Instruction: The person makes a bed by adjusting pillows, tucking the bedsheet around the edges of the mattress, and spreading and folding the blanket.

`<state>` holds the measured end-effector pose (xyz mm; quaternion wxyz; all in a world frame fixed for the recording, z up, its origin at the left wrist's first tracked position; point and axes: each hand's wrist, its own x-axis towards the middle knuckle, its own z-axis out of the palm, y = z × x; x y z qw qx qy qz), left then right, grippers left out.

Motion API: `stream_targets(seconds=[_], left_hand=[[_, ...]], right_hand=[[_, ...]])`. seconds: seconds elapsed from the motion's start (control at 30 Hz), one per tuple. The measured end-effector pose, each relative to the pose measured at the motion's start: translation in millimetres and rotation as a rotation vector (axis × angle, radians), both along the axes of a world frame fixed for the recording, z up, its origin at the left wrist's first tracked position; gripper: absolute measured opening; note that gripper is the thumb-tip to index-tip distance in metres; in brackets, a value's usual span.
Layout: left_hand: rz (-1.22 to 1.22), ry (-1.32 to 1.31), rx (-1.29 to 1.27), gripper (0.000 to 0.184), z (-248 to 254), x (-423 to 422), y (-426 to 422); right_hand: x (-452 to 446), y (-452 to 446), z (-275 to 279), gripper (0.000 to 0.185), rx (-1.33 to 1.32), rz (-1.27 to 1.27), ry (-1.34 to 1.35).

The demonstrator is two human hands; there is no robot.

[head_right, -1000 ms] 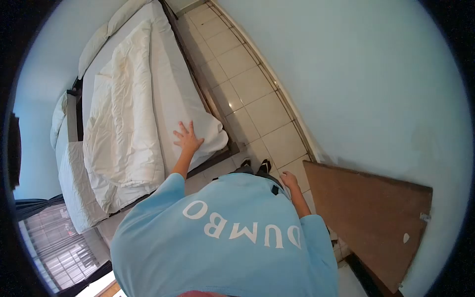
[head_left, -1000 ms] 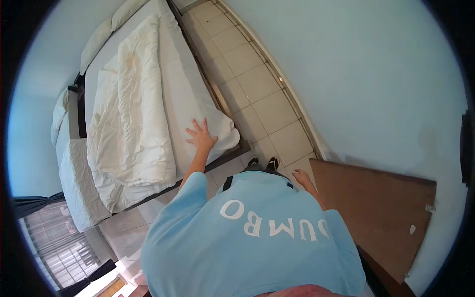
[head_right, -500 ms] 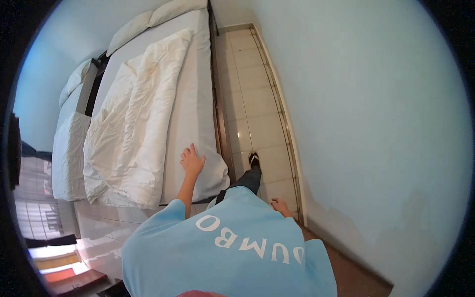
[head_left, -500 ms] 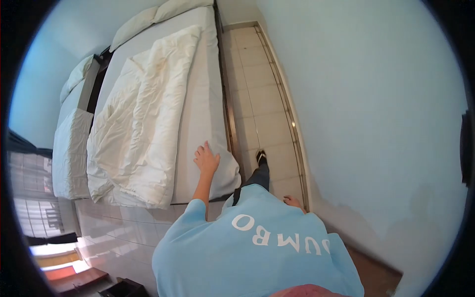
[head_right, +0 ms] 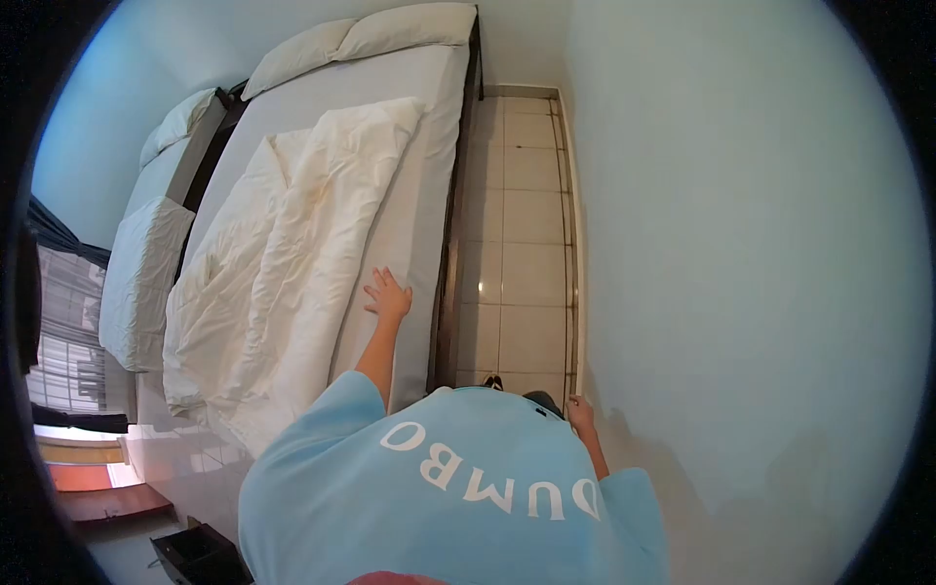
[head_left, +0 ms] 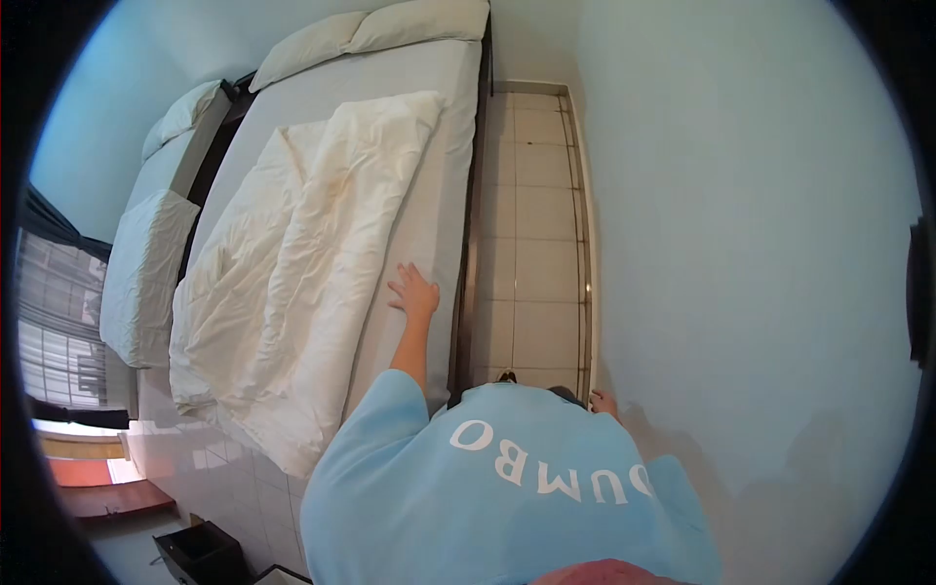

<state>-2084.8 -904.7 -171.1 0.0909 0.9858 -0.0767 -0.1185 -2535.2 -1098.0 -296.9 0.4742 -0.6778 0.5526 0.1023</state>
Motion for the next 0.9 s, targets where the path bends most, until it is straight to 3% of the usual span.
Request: stream_targets(seconds=[0.07, 0.2, 0.33, 0.53, 0.63, 0.8, 0.9], left_hand=[[0.083, 0.023, 0.015, 0.079, 5.8, 20.8, -17.8], [0.161, -0.014, 0.105, 0.088, 9.1, 36.9, -37.5], [0.193, -0.051, 0.183, 0.095, -0.9, 35.2, -39.4], [0.356, 0.058, 0.12, 0.101, 6.7, 58.8, -60.2], [0.396, 0.078, 0.052, 0.103, 2.3, 94.6, -85.5], [0.409, 0.049, 0.016, 0.102, 0.6, 151.6, -143.6], [0.394, 0.025, -0.001, 0.1, -4.4, 186.3, -174.2]], right_hand=[[44.0, -12.9, 39.7, 0.045, 0.0, 0.024, -0.04], [66.3, -75.1, -74.3, 0.043, 0.018, 0.324, -0.049], [120.7, -149.2, -101.2, 0.042, -0.027, 0.524, 0.012], [227.0, -288.6, -83.3, 0.04, -0.149, 0.667, 0.021], [299.1, -349.1, -26.1, 0.041, -0.088, 0.664, 0.014], [408.4, -427.5, -72.7, 0.034, -0.1, 0.774, -0.015], [499.5, -429.7, -41.4, 0.04, -0.037, 0.78, -0.003]])
